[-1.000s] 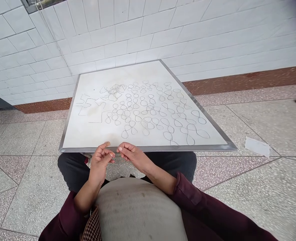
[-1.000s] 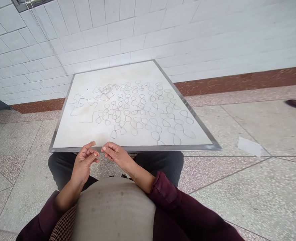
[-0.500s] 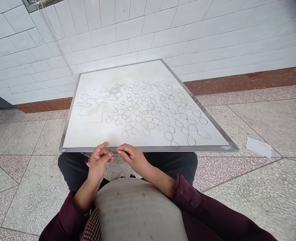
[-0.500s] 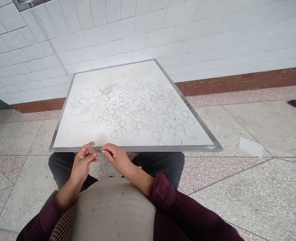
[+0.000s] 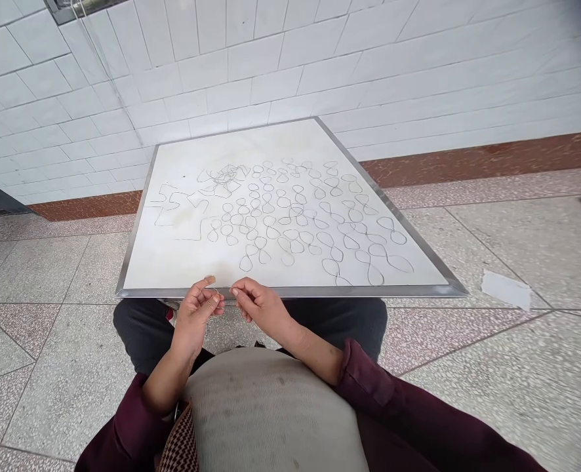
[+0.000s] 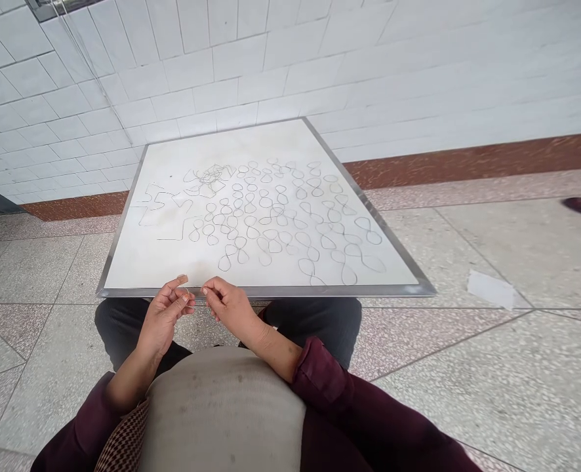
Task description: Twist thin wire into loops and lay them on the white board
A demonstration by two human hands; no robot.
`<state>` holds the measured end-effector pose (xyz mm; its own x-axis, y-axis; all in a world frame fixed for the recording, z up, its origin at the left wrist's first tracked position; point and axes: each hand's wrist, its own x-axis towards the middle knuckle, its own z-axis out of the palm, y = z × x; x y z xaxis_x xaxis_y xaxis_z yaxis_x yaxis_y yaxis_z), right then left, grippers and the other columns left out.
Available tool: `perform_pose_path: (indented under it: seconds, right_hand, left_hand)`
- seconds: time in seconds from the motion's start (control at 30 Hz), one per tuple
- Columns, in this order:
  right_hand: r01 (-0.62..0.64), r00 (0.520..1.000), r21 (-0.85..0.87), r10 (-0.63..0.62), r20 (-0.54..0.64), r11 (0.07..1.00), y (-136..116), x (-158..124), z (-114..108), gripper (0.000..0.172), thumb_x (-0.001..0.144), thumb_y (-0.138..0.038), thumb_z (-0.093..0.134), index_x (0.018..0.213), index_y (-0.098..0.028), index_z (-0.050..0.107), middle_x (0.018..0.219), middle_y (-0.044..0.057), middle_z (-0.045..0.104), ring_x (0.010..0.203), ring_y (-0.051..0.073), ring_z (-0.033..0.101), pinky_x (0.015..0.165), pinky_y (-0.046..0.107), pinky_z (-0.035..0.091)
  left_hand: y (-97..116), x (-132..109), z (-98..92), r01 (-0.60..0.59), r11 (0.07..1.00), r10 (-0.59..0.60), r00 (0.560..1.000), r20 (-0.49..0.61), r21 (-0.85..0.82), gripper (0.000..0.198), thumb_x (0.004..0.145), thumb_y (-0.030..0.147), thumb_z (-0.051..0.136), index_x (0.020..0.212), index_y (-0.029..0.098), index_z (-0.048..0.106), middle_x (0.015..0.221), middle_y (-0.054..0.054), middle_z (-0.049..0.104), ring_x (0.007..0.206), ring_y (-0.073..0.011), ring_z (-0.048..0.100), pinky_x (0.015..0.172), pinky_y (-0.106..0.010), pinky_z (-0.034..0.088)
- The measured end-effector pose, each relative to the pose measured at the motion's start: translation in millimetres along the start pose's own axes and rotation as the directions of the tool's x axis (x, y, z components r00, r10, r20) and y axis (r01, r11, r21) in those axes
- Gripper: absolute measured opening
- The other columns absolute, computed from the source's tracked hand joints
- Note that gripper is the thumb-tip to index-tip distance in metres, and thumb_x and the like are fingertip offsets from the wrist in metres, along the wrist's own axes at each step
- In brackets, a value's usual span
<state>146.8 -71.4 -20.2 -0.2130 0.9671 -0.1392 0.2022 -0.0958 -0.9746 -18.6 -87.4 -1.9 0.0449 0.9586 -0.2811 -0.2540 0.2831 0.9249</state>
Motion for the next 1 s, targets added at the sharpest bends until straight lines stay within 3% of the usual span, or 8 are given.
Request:
perform_pose_path:
  seconds: [0.13,0.3,0.57,0.77,0.87,1.0]
  right_hand:
    - [-0.044,0.999,0.036,0.045,-0.03,0.998,-2,1,1,0.017,0.089,-0.037,0.05,0.083,-0.023,0.057,0.062,-0.004,0.056,0.045,0.011,0.053,0.044,0.023,0.047]
    - [-0.075,0.996,0.078,0.077,-0.033,0.994,-4,2,1,0.017,0.087,-0.039,0.051,0.083,-0.023,0.057,0.063,-0.004,0.057,0.047,0.011,0.055,0.046,0.024,0.05]
    - [-0.033,0.999,0.086,0.032,0.023,0.996,2,1,3,0.015,0.087,-0.039,0.054,0.088,-0.024,0.055,0.069,-0.002,0.059,0.054,0.013,0.057,0.048,0.026,0.05]
    - [0.064,0.998,-0.023,-0.064,0.006,0.998,6,4,-1,0.023,0.087,-0.043,0.057,0.099,-0.023,0.06,0.08,0.002,0.062,0.069,0.016,0.057,0.06,0.029,0.05]
    - [0.094,0.996,0.046,-0.095,0.005,0.994,6,5,-3,0.025,0.088,-0.044,0.057,0.1,-0.023,0.061,0.083,0.002,0.063,0.076,0.017,0.057,0.067,0.03,0.048]
    - [0.078,0.996,0.136,-0.082,0.027,0.988,3,5,-3,0.023,0.085,-0.043,0.06,0.091,-0.022,0.064,0.078,0.0,0.061,0.071,0.015,0.054,0.068,0.029,0.044]
  left_hand:
    - [0,0,0.2,-0.002,1.0,0.002,1.0,0.003,-0.006,0.044,0.08,0.035,0.072,0.12,0.021,0.062,0.089,-0.004,0.064,0.086,-0.0167,0.062,0.077,-0.031,0.051]
    - [-4,2,1.7,-0.021,0.999,0.02,0.999,-0.026,-0.032,0.048,0.072,0.028,0.078,0.116,0.02,0.063,0.085,-0.002,0.065,0.079,-0.0137,0.061,0.073,-0.028,0.05]
    - [-2,3,1.9,-0.034,0.997,0.029,0.997,-0.074,-0.068,0.051,0.07,0.028,0.08,0.116,0.018,0.062,0.077,0.0,0.066,0.07,-0.0113,0.059,0.07,-0.026,0.048]
    - [0,3,0.9,-0.021,1.0,0.021,1.0,-0.018,-0.018,0.049,0.071,0.027,0.078,0.116,0.017,0.062,0.075,0.0,0.066,0.069,-0.0113,0.058,0.069,-0.026,0.046]
    - [-2,2,0.7,-0.015,0.999,0.014,1.0,0.013,0.028,0.046,0.072,0.027,0.076,0.115,0.018,0.062,0.075,0.0,0.067,0.071,-0.0124,0.059,0.069,-0.026,0.045]
    - [-4,1,1.2,-0.034,0.996,0.031,0.999,0.042,0.078,0.043,0.073,0.026,0.074,0.114,0.018,0.062,0.073,0.001,0.066,0.07,-0.0126,0.058,0.068,-0.026,0.044]
